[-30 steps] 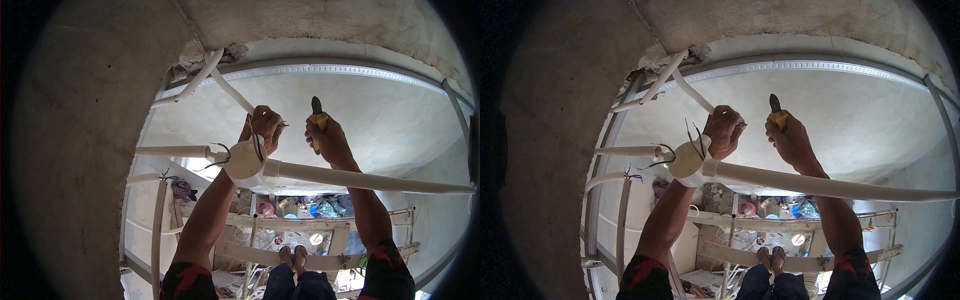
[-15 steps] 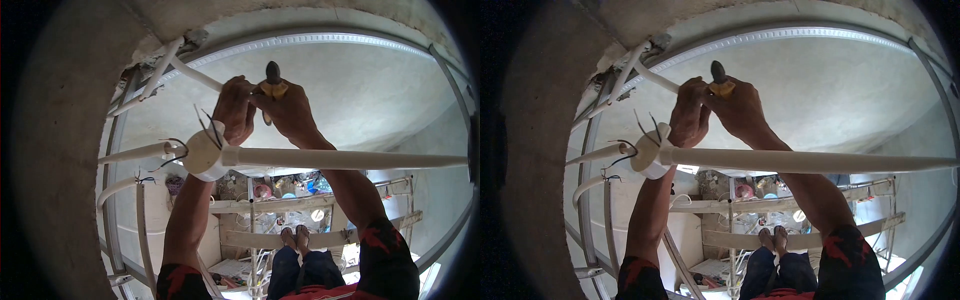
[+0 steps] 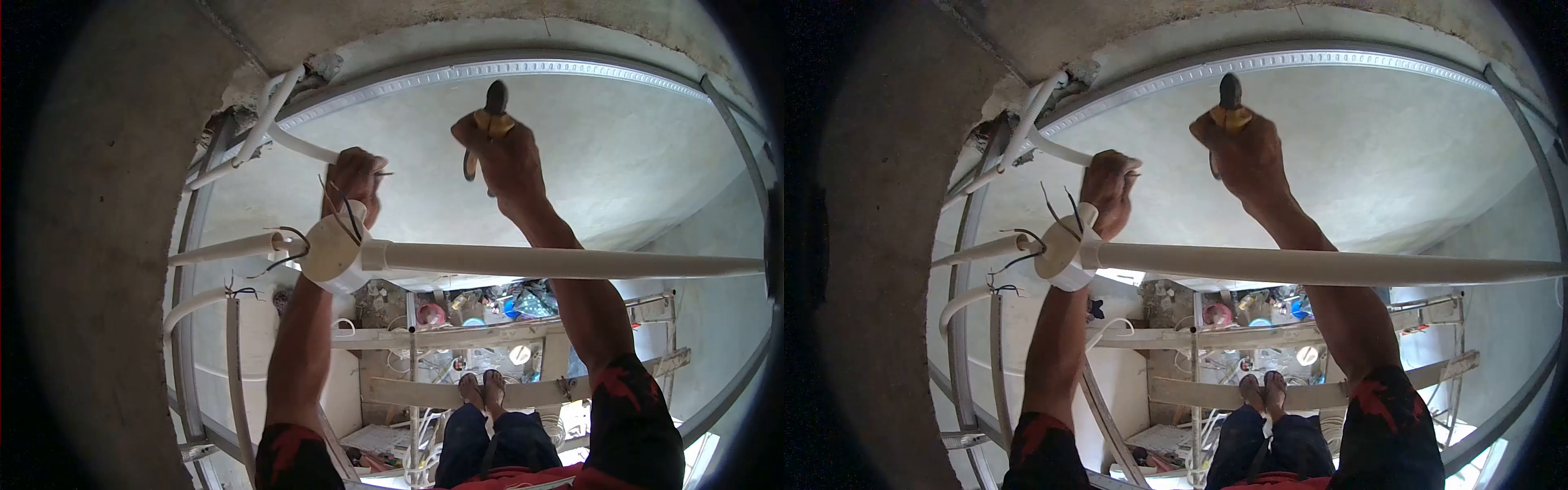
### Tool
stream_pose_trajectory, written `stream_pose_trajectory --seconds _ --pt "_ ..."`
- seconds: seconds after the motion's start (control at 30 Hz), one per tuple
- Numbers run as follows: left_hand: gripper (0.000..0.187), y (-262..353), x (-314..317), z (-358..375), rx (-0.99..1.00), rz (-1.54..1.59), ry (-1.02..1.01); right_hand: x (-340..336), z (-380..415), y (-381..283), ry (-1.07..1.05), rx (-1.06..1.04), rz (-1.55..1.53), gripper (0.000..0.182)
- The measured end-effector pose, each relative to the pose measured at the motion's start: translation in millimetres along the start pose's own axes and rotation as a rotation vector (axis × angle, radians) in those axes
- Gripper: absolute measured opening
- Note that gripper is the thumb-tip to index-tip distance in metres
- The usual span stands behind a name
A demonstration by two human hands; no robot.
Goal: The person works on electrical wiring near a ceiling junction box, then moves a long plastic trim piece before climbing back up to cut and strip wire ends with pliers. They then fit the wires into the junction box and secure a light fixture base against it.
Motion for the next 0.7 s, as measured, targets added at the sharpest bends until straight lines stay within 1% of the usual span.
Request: stream_pose_trajectory --seconds 0.03,0.07,0.1,0.17,0.2,0.27,0.3,0.37,0.4,0.47,0.5,0.57,0.6,0.63,0.67,0.7 --pt "0.030 48 2 -25 0.389 -0.310 -0.067 4 1 8 -0.027 0.050 -0.034 0.015" --pt "0.026 63 9 -30 0.340 -0.349 -0.073 8 0 20 -0.052 0.102 -0.066 0.015" --pt "0.026 71 10 -34 0.343 -0.346 -0.079 15 2 29 -0.068 0.018 -0.051 0.017" --pt "0.025 82 8 -41 0.166 -0.224 -0.074 14 7 43 -0.144 0.091 0.070 0.021" --pt "0.025 81 7 -45 0.117 -0.192 -0.081 17 6 45 -0.148 0.088 0.071 0.021" --pt "0.024 83 4 -49 0.094 -0.178 -0.088 23 5 48 -0.147 -0.157 0.054 0.027" --pt "0.023 86 3 -51 0.073 -0.159 -0.099 27 6 42 -0.156 -0.157 0.057 0.027" --pt "0.021 96 2 -56 0.042 -0.179 -0.103 35 7 24 -0.105 -0.301 0.088 0.029" --pt "0.019 99 1 -59 0.016 -0.194 -0.112 41 7 18 -0.112 -0.309 0.088 0.029" --pt "0.017 104 0 -63 -0.011 -0.169 -0.100 48 8 11 -0.034 -0.241 0.075 0.028" --pt "0.016 104 0 -64 -0.041 -0.139 -0.098 48 6 10 -0.033 -0.245 0.074 0.028" --pt "0.015 107 1 -66 -0.070 -0.113 -0.108 47 1 8 0.003 -0.129 0.045 0.026" --pt "0.014 107 2 -65 -0.105 -0.087 -0.120 45 -2 9 0.006 -0.129 0.045 0.026" --pt "0.014 106 3 -64 -0.105 -0.085 -0.120 43 -6 11 -0.038 -0.009 -0.032 0.022" --pt "0.015 106 3 -64 -0.154 -0.018 -0.116 42 -10 13 -0.081 0.110 -0.109 0.019" --pt "0.017 106 3 -64 -0.205 0.048 -0.110 43 -13 16 -0.081 0.109 -0.107 0.019"
Point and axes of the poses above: each hand's wrist, its own z-axis away from the middle knuckle, its own x-axis out of the palm, y = z × x, the point moved 1 cm from there along -z, towards the middle knuckle, and after that the axes turned 15 degrees about y, right-handed, at the moved point
